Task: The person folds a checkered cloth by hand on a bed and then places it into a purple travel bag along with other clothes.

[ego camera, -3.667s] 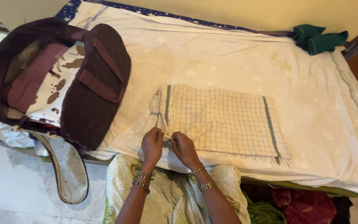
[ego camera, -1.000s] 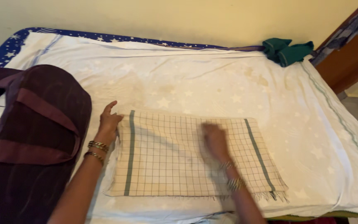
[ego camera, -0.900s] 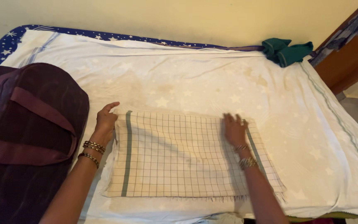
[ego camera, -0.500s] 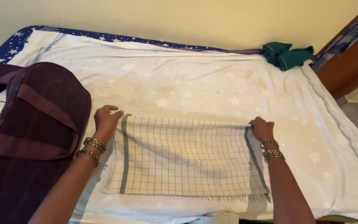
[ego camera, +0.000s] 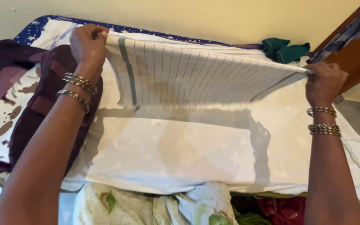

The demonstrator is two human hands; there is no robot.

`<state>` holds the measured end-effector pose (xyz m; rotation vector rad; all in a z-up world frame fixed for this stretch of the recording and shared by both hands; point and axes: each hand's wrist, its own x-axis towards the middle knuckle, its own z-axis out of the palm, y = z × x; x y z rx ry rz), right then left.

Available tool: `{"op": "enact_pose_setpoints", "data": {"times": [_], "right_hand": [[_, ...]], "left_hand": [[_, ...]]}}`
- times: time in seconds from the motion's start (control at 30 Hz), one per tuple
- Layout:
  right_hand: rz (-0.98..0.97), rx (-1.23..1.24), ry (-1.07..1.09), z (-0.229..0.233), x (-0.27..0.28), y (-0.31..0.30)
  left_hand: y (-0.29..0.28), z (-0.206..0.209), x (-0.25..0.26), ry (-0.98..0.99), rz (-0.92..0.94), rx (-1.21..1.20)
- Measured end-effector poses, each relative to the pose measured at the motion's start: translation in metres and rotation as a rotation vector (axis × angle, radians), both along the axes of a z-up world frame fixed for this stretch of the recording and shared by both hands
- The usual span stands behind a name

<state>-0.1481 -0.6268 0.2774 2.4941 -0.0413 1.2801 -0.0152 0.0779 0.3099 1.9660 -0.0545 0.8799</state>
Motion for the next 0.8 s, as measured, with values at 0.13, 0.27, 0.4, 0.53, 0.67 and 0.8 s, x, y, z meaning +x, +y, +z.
{"op": "enact_pose_setpoints", "data": {"times": [0.13, 0.27, 0.4, 0.53, 0.67, 0.8], "right_hand": [[0.034, 0.069, -0.12, -0.025, -0.052, 0.009], [0.09, 0.228, -0.031, -0.115, -0.114, 0.029], [0.083, 0.356, 0.08, -0.215, -0.162, 0.067], [-0.073, 0.709, 0.327, -0.268, -0.196, 0.098], [-0.036, 0.942, 0.182, -0.277, -0.207, 0.11], [0.057, 1.341, 0.074, -0.266, -0.197, 0.104]], "left_hand": [[0.026, -0.029, -0.062, -0.004, -0.107, 0.08], [0.036, -0.14, -0.117, 0.214, -0.124, 0.099], [0.034, -0.268, -0.168, 0.589, -0.087, 0.09], [0.029, -0.328, -0.219, 0.487, -0.116, 0.158], [0.019, -0.31, -0.227, 0.466, -0.106, 0.219], [0.016, -0.298, -0.231, 0.453, -0.066, 0.256]]}}
